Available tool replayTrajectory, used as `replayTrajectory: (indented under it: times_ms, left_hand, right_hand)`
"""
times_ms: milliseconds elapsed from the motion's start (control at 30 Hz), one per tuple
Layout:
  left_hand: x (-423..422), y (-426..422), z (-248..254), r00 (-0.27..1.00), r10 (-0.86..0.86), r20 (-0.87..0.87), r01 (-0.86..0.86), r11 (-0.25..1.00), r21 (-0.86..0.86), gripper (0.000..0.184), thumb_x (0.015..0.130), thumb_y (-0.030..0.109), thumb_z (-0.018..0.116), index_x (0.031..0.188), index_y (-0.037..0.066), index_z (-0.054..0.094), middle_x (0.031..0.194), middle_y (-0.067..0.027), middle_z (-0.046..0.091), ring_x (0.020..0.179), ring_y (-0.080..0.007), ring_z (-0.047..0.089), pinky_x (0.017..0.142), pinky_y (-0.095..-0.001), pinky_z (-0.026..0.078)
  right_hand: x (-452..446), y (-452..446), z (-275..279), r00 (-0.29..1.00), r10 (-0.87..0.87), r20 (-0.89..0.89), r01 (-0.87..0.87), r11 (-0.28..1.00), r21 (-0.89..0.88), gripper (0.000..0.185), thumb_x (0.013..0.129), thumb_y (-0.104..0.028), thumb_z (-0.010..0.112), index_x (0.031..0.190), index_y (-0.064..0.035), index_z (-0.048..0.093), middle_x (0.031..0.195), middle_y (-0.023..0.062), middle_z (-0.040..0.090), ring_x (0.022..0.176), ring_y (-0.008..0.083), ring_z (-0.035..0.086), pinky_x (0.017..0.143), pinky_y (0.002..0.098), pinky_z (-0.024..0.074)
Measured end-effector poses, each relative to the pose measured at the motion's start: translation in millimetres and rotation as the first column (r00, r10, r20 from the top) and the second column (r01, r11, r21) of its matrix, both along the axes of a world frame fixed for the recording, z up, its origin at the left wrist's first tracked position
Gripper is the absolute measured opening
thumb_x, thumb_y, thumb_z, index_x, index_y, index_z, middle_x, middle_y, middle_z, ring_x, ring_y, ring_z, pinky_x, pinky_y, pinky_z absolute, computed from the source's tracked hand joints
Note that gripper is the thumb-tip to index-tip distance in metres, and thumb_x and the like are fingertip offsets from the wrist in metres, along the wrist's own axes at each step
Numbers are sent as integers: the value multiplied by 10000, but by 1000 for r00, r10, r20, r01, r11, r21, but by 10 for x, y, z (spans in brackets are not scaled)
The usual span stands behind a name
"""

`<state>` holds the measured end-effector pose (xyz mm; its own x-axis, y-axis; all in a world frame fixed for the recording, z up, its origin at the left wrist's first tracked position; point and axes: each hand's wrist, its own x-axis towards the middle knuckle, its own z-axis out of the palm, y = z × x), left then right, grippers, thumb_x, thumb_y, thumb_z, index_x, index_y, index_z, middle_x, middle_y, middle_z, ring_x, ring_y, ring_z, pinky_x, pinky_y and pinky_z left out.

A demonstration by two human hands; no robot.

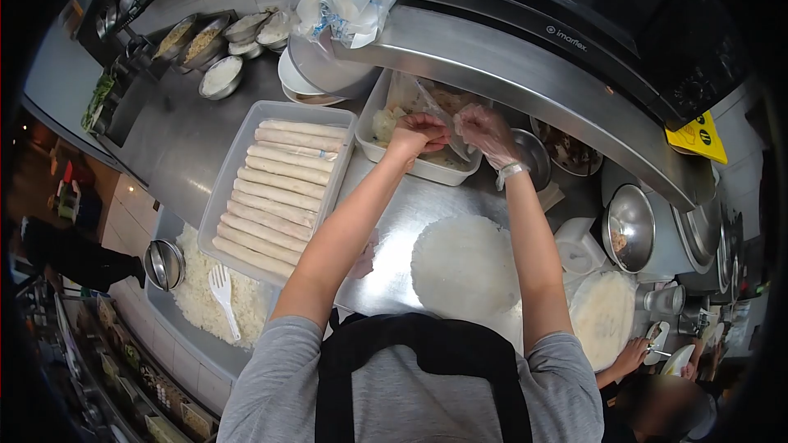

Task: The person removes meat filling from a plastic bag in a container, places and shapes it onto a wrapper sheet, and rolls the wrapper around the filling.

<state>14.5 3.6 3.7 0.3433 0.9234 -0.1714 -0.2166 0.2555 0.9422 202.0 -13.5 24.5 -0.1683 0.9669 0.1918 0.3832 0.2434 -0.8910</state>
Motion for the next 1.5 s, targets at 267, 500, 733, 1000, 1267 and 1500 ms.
replayTrajectory:
  times_ms: [267,500,733,1000,1267,1500]
  left_hand:
    - [124,-25,-15,992,99,80,-100,995,2,71,847,53,669,893,46,616,832,-59,670,718,-149,663,684,-286,590]
    - [36,66,177,926,378,-20,-378,926,-10,382,832,186,725,1138,86,518,937,-39,637,814,-164,642,693,-331,542]
    - [-649,536,235,994,110,23,-111,993,29,343,835,223,733,1090,67,564,916,-39,656,772,-127,644,660,-308,559]
    - [-748,348,383,982,189,-24,-188,981,46,154,880,202,671,962,74,646,912,-54,696,775,-132,674,674,-285,577]
    - [-641,464,275,980,153,-123,-143,986,90,134,871,197,687,920,76,661,836,-39,703,712,-113,672,634,-259,565]
    - [-509,417,165,991,130,24,-132,984,123,70,864,110,691,912,62,678,841,-38,701,729,-100,661,645,-240,552]
  right_hand:
    - [-67,-281,-107,1000,-15,-6,15,996,-84,150,783,-171,670,796,-34,609,732,33,596,690,112,548,648,280,459]
    - [-39,-507,24,959,38,280,-65,994,87,139,787,-158,613,764,-31,563,657,80,541,613,183,495,608,317,438]
    - [20,-641,58,989,-15,149,17,1000,-10,154,780,-169,622,761,-27,566,680,59,543,636,165,500,622,310,442]
    - [21,-590,21,992,2,124,4,999,-43,154,772,-154,634,768,-17,564,690,43,536,656,143,496,633,298,435]
    - [45,-567,75,970,83,230,-64,994,-93,163,788,-188,664,809,-38,603,713,49,564,676,149,532,651,294,452]
    - [-499,283,194,975,-55,216,-7,960,279,286,818,-298,700,941,-43,663,808,101,656,721,196,622,691,316,493]
